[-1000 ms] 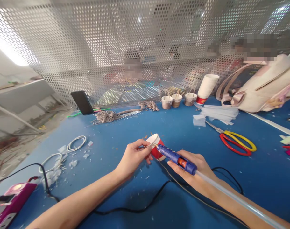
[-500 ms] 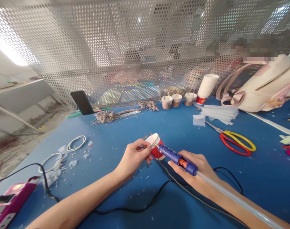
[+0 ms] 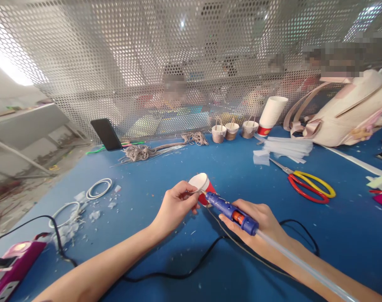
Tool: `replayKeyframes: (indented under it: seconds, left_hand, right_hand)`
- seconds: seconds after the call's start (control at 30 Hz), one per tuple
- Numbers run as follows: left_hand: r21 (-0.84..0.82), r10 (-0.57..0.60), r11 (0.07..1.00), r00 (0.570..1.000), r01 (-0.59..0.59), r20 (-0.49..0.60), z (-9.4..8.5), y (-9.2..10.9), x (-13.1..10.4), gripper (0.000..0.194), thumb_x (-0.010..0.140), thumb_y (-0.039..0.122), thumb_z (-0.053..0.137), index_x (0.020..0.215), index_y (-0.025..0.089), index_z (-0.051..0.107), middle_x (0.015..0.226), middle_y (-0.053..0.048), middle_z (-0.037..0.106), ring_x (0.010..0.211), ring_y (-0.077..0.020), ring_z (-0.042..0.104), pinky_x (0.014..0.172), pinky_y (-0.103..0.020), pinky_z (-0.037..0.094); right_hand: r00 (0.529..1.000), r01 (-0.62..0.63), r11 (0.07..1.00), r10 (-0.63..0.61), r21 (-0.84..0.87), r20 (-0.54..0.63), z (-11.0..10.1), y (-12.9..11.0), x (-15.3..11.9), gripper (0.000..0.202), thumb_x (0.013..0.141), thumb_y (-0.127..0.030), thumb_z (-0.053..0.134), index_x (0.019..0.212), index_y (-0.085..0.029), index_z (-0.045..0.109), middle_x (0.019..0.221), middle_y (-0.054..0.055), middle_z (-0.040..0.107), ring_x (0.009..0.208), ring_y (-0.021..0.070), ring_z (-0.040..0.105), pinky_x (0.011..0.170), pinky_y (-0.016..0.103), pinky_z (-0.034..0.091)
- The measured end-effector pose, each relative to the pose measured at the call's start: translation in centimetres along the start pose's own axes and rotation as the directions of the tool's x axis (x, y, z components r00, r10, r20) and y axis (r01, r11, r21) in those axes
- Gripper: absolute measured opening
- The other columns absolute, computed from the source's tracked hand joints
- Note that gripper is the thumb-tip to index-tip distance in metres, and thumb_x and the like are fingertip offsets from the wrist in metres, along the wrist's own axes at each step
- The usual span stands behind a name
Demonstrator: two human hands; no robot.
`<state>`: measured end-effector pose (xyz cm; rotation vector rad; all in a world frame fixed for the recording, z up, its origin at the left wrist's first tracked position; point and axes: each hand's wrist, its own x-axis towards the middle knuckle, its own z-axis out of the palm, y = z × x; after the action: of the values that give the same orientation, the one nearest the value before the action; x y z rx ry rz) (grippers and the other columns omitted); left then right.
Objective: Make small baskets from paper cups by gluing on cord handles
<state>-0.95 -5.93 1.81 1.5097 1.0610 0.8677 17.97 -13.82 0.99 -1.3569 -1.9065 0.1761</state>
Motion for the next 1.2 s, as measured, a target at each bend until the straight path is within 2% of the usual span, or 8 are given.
replayKeyframes:
  seconds: [0.17,0.43,0.57,0.7,0.87,1.07,1.2]
  left_hand:
    - [0.004,0.013,1.0,1.0,-0.013,0.003,-0.1,0.0,0.0,0.014,0.075,0.029,0.063,0.072,0.016,0.059,0.056,0.003,0.06,0.046,-0.0089,0.055,0.051,-0.023,0.047]
    - [0.011,0.011,1.0,1.0,-0.011,0.013,-0.2,-0.1,0.1,0.015,0.074,0.029,0.063,0.071,0.016,0.057,0.052,0.004,0.059,0.045,-0.0085,0.054,0.05,-0.022,0.047]
    - [0.019,0.029,0.999,0.999,-0.03,0.033,-0.3,-0.1,0.2,0.012,0.074,0.027,0.061,0.072,0.016,0.058,0.055,0.004,0.058,0.046,-0.0079,0.054,0.051,-0.022,0.046]
    - [0.012,0.037,0.999,0.998,-0.037,0.052,-0.4,-0.1,0.2,0.009,0.074,0.024,0.06,0.072,0.015,0.06,0.058,0.004,0.057,0.047,-0.0083,0.054,0.051,-0.023,0.047]
    - [0.011,0.051,0.999,0.996,-0.052,0.067,-0.4,-0.1,0.3,0.011,0.074,0.025,0.061,0.072,0.015,0.064,0.061,0.002,0.057,0.048,-0.0082,0.054,0.051,-0.023,0.048]
    - [-0.012,0.034,0.999,0.996,-0.033,0.081,-0.5,0.1,0.2,0.011,0.074,0.024,0.059,0.07,0.015,0.064,0.059,0.002,0.056,0.048,-0.0085,0.053,0.05,-0.023,0.048]
    - [-0.022,0.025,0.999,0.995,-0.023,0.094,-0.5,0.0,0.3,0.011,0.074,0.023,0.059,0.069,0.014,0.064,0.06,0.002,0.056,0.048,-0.0079,0.053,0.049,-0.022,0.047]
  right_hand:
    - [0.999,-0.034,0.999,0.034,0.001,-0.021,-0.5,0.3,0.3,0.026,0.088,-0.037,0.052,0.068,-0.021,0.051,0.053,-0.001,0.057,0.042,0.0113,0.05,0.045,0.023,0.038]
    - [1.0,0.018,1.0,-0.017,-0.023,0.01,0.1,0.0,-0.1,0.026,0.088,-0.035,0.053,0.066,-0.021,0.051,0.054,-0.002,0.057,0.044,0.0116,0.052,0.045,0.024,0.036]
    - [0.998,-0.054,0.998,0.054,0.019,-0.024,-0.4,0.5,0.2,0.027,0.087,-0.038,0.053,0.067,-0.021,0.051,0.052,-0.003,0.054,0.042,0.0103,0.048,0.045,0.023,0.037]
    - [0.99,-0.137,0.988,0.138,0.068,-0.009,-0.8,0.7,0.4,0.029,0.086,-0.036,0.056,0.062,-0.022,0.047,0.05,-0.005,0.05,0.042,0.0089,0.043,0.044,0.021,0.036]
    - [0.993,-0.119,0.99,0.117,0.081,0.027,-0.7,0.4,0.3,0.027,0.085,-0.038,0.056,0.064,-0.021,0.05,0.052,-0.005,0.05,0.043,0.0094,0.042,0.044,0.022,0.035]
    - [0.978,-0.206,0.972,0.201,0.114,0.048,-1.3,0.5,0.6,0.032,0.084,-0.037,0.056,0.059,-0.022,0.044,0.049,-0.006,0.046,0.043,0.0086,0.039,0.044,0.021,0.034]
    - [0.977,-0.208,0.969,0.202,0.134,0.063,-1.2,0.5,0.5,0.03,0.084,-0.036,0.057,0.06,-0.022,0.045,0.05,-0.006,0.046,0.044,0.0088,0.039,0.043,0.022,0.033]
